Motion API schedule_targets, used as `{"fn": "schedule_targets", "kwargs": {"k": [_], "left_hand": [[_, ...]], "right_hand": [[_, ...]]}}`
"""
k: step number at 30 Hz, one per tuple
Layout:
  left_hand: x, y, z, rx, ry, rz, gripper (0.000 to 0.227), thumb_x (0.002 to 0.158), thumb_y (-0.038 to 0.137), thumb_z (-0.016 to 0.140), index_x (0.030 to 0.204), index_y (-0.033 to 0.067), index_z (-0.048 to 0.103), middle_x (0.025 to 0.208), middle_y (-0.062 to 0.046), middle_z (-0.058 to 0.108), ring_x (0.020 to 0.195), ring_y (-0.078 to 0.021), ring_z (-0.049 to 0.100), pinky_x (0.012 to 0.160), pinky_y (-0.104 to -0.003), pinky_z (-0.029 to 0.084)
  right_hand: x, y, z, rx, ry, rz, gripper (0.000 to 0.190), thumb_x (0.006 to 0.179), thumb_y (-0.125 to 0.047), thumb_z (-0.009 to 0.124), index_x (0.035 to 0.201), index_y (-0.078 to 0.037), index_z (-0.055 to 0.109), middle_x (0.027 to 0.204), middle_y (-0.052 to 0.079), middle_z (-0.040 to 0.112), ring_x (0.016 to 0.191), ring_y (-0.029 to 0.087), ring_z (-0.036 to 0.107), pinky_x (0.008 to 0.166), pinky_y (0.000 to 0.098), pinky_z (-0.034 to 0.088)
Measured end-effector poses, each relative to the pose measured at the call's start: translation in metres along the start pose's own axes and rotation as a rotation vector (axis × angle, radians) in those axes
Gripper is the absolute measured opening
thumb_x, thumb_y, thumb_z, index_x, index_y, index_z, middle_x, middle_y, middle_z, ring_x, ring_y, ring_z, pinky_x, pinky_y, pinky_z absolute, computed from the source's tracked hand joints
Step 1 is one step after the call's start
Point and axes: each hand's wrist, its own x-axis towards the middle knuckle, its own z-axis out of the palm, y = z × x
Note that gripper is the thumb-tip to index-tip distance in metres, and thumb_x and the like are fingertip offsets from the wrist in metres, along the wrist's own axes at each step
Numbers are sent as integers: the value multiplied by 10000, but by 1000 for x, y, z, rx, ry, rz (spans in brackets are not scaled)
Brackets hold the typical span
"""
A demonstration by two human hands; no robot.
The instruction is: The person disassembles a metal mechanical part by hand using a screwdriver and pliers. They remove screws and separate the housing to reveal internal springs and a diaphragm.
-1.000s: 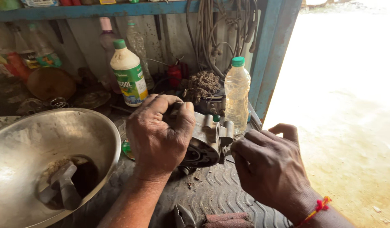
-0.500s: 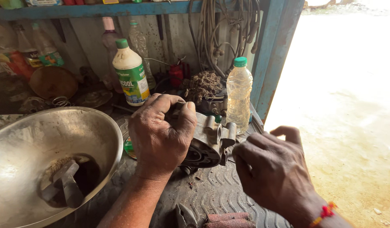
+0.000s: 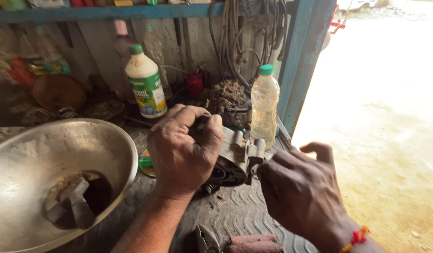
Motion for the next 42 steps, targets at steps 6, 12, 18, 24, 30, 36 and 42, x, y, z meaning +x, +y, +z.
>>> {"fn": "schedule_targets", "kwargs": {"k": [6,12,18,24,30,36,42], "left_hand": [[3,-7,-5,8,13,16,145,900,185,728,851,52,701,807,-78,689,717,-236,686,669,-359,531],[0,-8,-2,17,3,47,131,906,175,725,859,56,698,802,-76,684,715,-232,680,669,-362,527],[-1,-4,-7,12,-9,58,123,911,158,715,865,50,681,806,-77,682,711,-227,680,662,-361,523],[-4,-6,-8,-1,-22,54,141,934,179,696,865,58,680,792,-61,676,706,-200,678,671,-343,528],[-5,-15,-14,8,51,-101,217,958,251,678,885,47,689,750,-59,676,655,-158,653,629,-321,513],[-3,-17,-17,54,129,-298,255,953,279,662,883,37,700,693,-51,684,618,-146,649,599,-322,520],[2,-16,-15,62,132,-477,256,938,284,638,897,41,707,632,-35,689,569,-133,651,566,-320,521]], "right_hand": [[6,-4,1,48,-24,24,103,785,-144,719,683,-161,730,594,-9,650,525,175,620,796,446,412],[-3,2,1,48,-49,101,76,819,-190,719,747,-189,743,625,-37,652,568,162,618,851,428,406],[-11,11,8,166,-192,190,132,869,-282,744,749,-227,748,625,-93,675,593,108,630,867,401,410],[-18,20,14,381,-252,406,111,846,-257,777,777,-172,791,672,-41,750,624,125,679,781,341,512],[-14,16,19,817,-171,892,152,858,-194,741,924,-65,787,708,57,759,650,158,660,609,331,545],[1,10,20,1142,-203,1129,206,932,-175,682,1046,-6,712,782,54,680,690,170,709,588,317,487],[15,5,20,1235,-319,1343,221,928,-211,717,938,9,704,674,97,647,490,138,473,458,302,353]]}}
